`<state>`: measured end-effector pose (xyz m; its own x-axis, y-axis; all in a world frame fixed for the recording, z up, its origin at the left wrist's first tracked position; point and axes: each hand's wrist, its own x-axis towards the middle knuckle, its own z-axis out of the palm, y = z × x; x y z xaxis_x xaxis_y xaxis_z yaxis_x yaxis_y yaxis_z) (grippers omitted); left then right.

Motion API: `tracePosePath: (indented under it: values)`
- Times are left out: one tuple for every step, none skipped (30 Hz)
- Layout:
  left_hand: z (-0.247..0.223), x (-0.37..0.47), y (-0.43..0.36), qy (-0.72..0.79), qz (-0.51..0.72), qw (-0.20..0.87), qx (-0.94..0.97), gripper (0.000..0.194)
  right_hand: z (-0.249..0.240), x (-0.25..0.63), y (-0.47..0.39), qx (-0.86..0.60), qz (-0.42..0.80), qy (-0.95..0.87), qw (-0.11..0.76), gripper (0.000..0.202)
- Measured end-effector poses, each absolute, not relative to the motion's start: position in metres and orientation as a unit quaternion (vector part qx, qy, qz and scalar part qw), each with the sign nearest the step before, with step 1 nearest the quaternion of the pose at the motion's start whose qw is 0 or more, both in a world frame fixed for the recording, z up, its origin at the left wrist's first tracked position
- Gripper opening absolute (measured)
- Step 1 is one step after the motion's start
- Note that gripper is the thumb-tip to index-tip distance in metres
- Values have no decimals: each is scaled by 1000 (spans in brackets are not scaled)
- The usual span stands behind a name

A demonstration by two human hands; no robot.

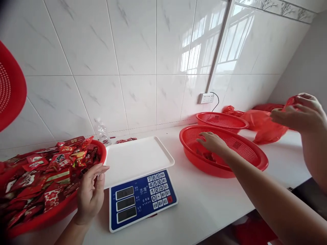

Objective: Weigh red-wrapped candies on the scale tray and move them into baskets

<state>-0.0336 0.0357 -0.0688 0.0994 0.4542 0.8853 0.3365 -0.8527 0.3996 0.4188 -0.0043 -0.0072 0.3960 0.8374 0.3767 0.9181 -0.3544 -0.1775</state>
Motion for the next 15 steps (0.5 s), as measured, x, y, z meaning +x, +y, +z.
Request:
tracePosePath:
  values:
    - [-69,-33,35,268,615,48,740,27,-7,417,-3,-809,-109,-549,181,34]
    - [-68,-33,35,270,613,49,741,27,-6,413,-2,-802,-110,-558,184,35]
    - [-68,-33,34,273,611,49,741,27,-6,407,0,-794,-111,-568,189,36]
    - [-68,-32,34,276,608,48,743,26,-5,399,2,-783,-114,-579,197,37]
    - [-67,-32,34,279,603,45,746,25,-5,388,5,-770,-117,-593,207,37]
    - [-66,-32,33,282,598,38,750,23,-6,374,7,-753,-119,-609,217,36]
    - [-65,-31,33,283,592,29,754,20,-8,357,9,-734,-120,-629,228,35]
    - [-63,-31,33,283,587,19,758,19,-11,337,11,-712,-117,-650,239,34]
    - [-62,-30,32,282,582,10,763,17,-15,315,11,-689,-112,-672,248,33]
    - [-61,-30,32,280,577,4,767,17,-19,291,9,-659,-101,-700,258,32]
    - [-59,-30,31,278,573,0,771,17,-24,267,6,-619,-74,-729,282,32]
    - [-58,-29,31,276,569,0,775,17,-28,243,3,-591,-44,-751,291,33]
    - [-57,-29,30,275,565,2,778,18,-31,222,-1,-576,-25,-762,293,34]
    - [-55,-28,28,274,563,5,780,18,-35,203,-5,-561,1,-777,286,34]
    - [-53,-28,27,277,561,9,780,18,-38,188,-9,-550,21,-787,279,35]
